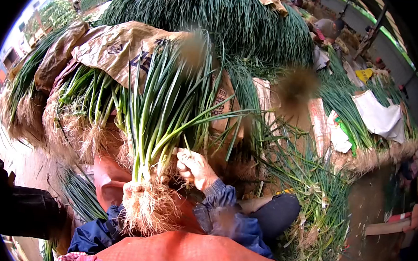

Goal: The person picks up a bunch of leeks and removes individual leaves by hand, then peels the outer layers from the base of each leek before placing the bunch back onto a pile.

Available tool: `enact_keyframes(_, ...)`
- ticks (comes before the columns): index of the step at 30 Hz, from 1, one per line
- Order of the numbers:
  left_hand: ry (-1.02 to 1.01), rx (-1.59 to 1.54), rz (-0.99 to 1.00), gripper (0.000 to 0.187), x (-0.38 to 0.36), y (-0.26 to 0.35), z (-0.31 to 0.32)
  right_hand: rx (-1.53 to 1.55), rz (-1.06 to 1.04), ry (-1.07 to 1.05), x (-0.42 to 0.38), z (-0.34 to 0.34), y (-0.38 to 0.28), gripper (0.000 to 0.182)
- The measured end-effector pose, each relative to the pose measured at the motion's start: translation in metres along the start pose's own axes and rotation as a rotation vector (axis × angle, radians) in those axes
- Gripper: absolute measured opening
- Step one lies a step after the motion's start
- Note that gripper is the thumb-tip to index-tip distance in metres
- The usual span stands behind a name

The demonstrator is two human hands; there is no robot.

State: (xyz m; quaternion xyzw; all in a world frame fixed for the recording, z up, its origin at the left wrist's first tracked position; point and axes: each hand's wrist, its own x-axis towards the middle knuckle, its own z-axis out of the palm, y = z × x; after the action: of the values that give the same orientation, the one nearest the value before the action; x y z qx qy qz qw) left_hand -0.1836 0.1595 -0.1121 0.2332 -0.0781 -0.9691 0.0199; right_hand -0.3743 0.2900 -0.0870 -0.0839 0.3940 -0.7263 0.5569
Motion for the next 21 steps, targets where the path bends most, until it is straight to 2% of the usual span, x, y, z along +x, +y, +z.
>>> enact_keyframes(2, 0.003, 0.043, 0.021, 0.025, -0.004, -0.005, -0.006, 0.232, -0.001, -0.187, 0.032, -0.008, 0.011, 0.009)
enact_keyframes(3, 0.004, 0.063, 0.025, 0.025, -0.007, -0.003, -0.004, 0.120, -0.085, -0.091, 0.042, -0.005, 0.020, 0.011)
enact_keyframes(6, 0.020, 0.090, 0.030, 0.024, -0.012, 0.001, -0.005, -0.062, 0.014, 0.249, 0.028, -0.002, 0.023, 0.011)
enact_keyframes(8, 0.034, 0.090, 0.007, 0.024, -0.011, 0.001, -0.007, -0.040, 0.008, 0.229, 0.028, -0.005, 0.010, 0.011)
enact_keyframes(10, 0.040, 0.104, 0.013, 0.023, -0.005, 0.001, -0.009, -0.288, -0.229, 0.344, 0.061, -0.018, 0.016, 0.009)
enact_keyframes(11, 0.031, 0.134, 0.047, 0.024, -0.005, 0.002, -0.007, -0.329, -0.272, 0.358, 0.064, -0.020, 0.017, 0.006)
enact_keyframes(12, 0.022, 0.164, 0.081, 0.024, -0.005, 0.002, -0.006, -0.430, -0.264, 0.410, 0.057, -0.012, 0.014, 0.007)
enact_keyframes(15, 0.040, 0.137, 0.059, 0.026, -0.005, 0.006, 0.006, -0.568, -0.106, 0.338, 0.014, -0.001, 0.026, 0.012)
enact_keyframes(16, 0.057, 0.124, 0.041, 0.027, -0.007, 0.005, 0.009, -0.545, -0.303, 0.369, 0.009, -0.007, 0.046, 0.015)
enact_keyframes(18, 0.049, 0.107, -0.031, 0.030, -0.003, 0.000, 0.006, -0.460, -0.496, 0.411, 0.005, 0.000, 0.030, 0.014)
enact_keyframes(19, 0.064, 0.135, 0.002, 0.030, 0.004, -0.003, -0.005, -0.194, -0.512, 0.349, 0.014, -0.001, 0.022, 0.016)
enact_keyframes(20, 0.074, 0.167, 0.043, 0.030, 0.006, -0.005, -0.011, 0.120, -0.416, 0.241, 0.012, 0.007, 0.011, 0.016)
enact_keyframes(21, -0.002, 0.156, 0.079, 0.030, 0.006, -0.004, -0.010, 0.174, -0.349, 0.132, 0.004, 0.010, 0.005, 0.015)
